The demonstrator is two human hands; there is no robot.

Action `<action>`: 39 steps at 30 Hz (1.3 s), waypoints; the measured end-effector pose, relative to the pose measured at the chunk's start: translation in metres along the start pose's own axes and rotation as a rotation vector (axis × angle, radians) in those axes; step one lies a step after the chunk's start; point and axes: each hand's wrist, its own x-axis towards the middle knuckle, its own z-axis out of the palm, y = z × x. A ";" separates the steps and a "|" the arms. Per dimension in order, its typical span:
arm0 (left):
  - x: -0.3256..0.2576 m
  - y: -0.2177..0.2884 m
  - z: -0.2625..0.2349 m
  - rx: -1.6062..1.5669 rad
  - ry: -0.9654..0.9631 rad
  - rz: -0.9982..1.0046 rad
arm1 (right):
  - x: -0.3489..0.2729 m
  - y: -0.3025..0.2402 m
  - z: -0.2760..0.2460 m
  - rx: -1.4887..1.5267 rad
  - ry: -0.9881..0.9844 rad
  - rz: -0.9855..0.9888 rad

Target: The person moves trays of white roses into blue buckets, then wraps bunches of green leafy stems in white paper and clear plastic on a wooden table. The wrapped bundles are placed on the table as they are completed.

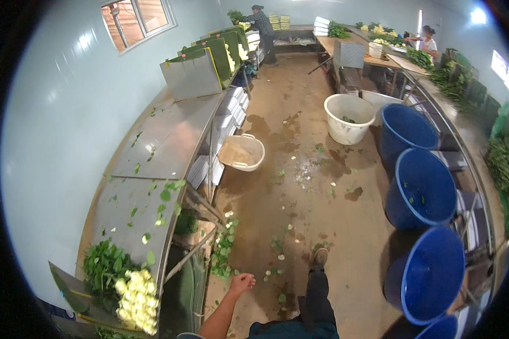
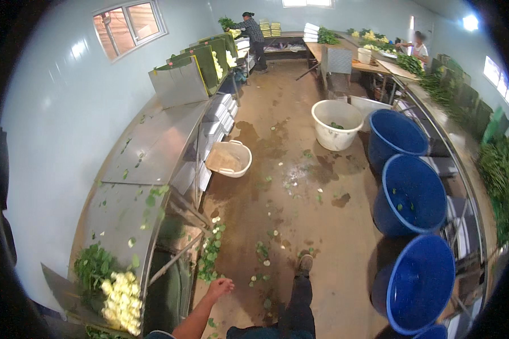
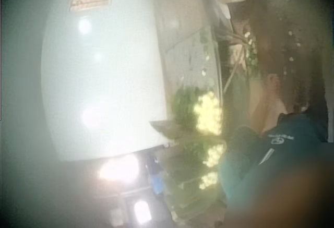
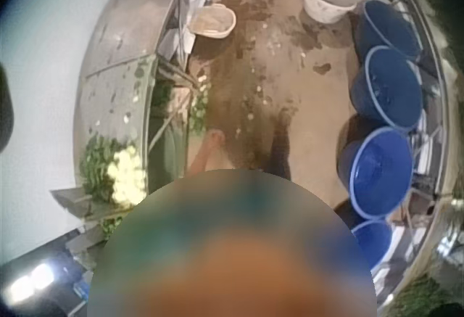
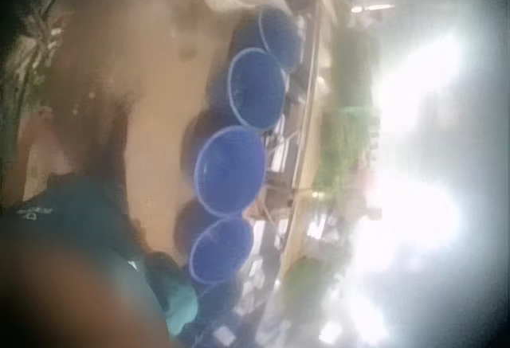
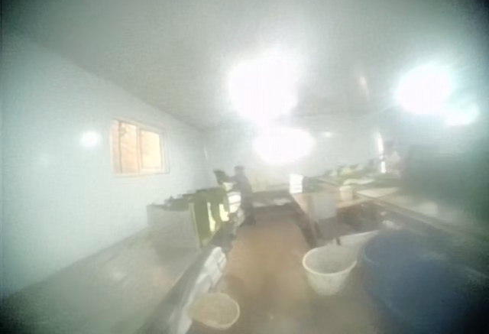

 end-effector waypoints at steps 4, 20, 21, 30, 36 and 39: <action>0.140 0.074 0.051 0.266 0.056 0.009 | 0.057 -0.175 0.020 -0.075 -0.018 -0.007; 0.520 0.309 0.133 0.306 0.047 -0.661 | 0.250 -1.191 0.251 0.046 -0.223 -0.703; 0.565 0.343 0.131 0.369 0.013 -0.633 | 0.249 -1.212 0.272 0.050 -0.267 -0.661; 1.015 0.717 0.153 -0.073 0.191 -0.103 | 0.274 -1.415 0.389 0.183 -0.250 -0.412; 1.197 0.841 0.205 0.017 0.073 -0.203 | 0.364 -1.712 0.449 0.018 -0.263 -0.596; 1.233 0.875 0.237 0.102 0.169 -0.447 | 0.352 -1.896 0.492 0.083 -0.364 -0.694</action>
